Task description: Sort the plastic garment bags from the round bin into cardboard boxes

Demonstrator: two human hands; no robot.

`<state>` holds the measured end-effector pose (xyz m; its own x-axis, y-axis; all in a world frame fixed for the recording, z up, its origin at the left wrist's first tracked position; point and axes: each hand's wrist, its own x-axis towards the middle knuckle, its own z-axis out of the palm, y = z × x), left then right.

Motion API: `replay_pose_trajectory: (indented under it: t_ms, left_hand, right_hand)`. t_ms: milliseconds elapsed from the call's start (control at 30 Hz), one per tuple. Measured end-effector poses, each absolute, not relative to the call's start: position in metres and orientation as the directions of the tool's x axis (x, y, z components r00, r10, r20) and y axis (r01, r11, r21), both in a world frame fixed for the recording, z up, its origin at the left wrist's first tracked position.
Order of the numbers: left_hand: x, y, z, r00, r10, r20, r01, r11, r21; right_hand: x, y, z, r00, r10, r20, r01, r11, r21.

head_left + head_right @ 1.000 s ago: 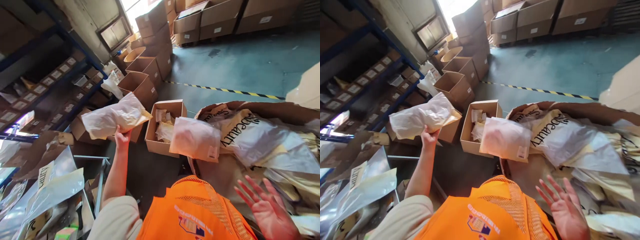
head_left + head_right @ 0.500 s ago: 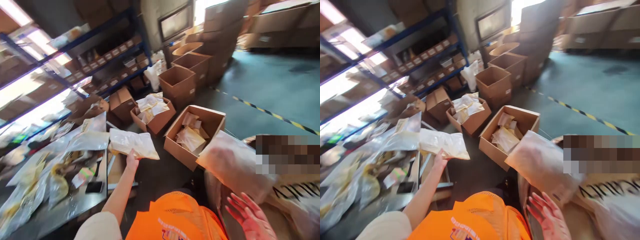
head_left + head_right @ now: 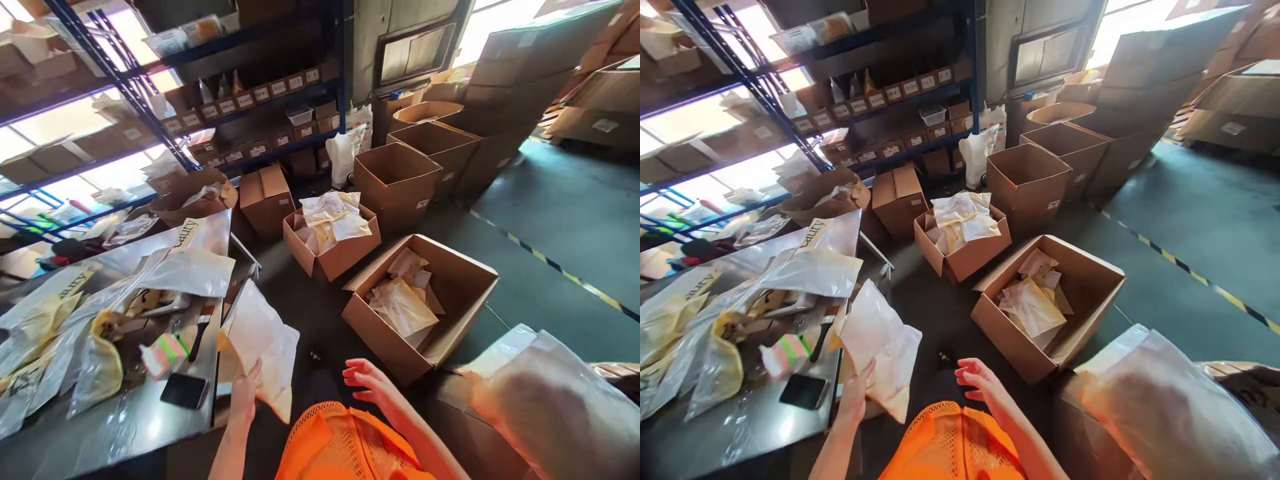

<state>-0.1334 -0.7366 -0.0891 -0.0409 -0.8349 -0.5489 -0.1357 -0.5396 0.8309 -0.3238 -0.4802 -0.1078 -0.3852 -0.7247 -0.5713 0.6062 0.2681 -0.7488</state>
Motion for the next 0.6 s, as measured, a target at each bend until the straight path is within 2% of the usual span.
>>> replay_pose_trajectory:
  t_ms: [133,233,300,467,600]
  left_hand:
    - [-0.143,-0.810,-0.103,-0.181,-0.840,-0.511,-0.150,-0.490,0.859]
    - [-0.168,-0.874,-0.098,-0.262,-0.837,-0.481,-0.094,-0.474,0.876]
    - [-0.203,-0.919,-0.086,-0.326,-0.811,-0.486,-0.069,-0.492,0.868]
    - [-0.361,-1.019,-0.056,-0.464,-0.674,-0.575,0.016,-0.655,0.755]
    - [-0.532,-1.075,-0.079,-0.562,-0.543,-0.624,0.018,-0.762,0.647]
  right_hand:
    - [-0.376,-0.577,-0.140,-0.315,-0.708,-0.632,0.407,0.501,-0.764]
    - [-0.428,-0.635,-0.157,-0.389,-0.703,-0.595,0.257,0.537,-0.804]
    - [-0.467,-0.659,-0.165,-0.479,-0.674,-0.563,0.234,0.520,-0.821]
    - [-0.579,-0.684,-0.179,-0.696,-0.479,-0.535,0.352,0.422,-0.836]
    - [-0.700,-0.719,-0.203,-0.819,-0.245,-0.518,0.389,0.426,-0.817]
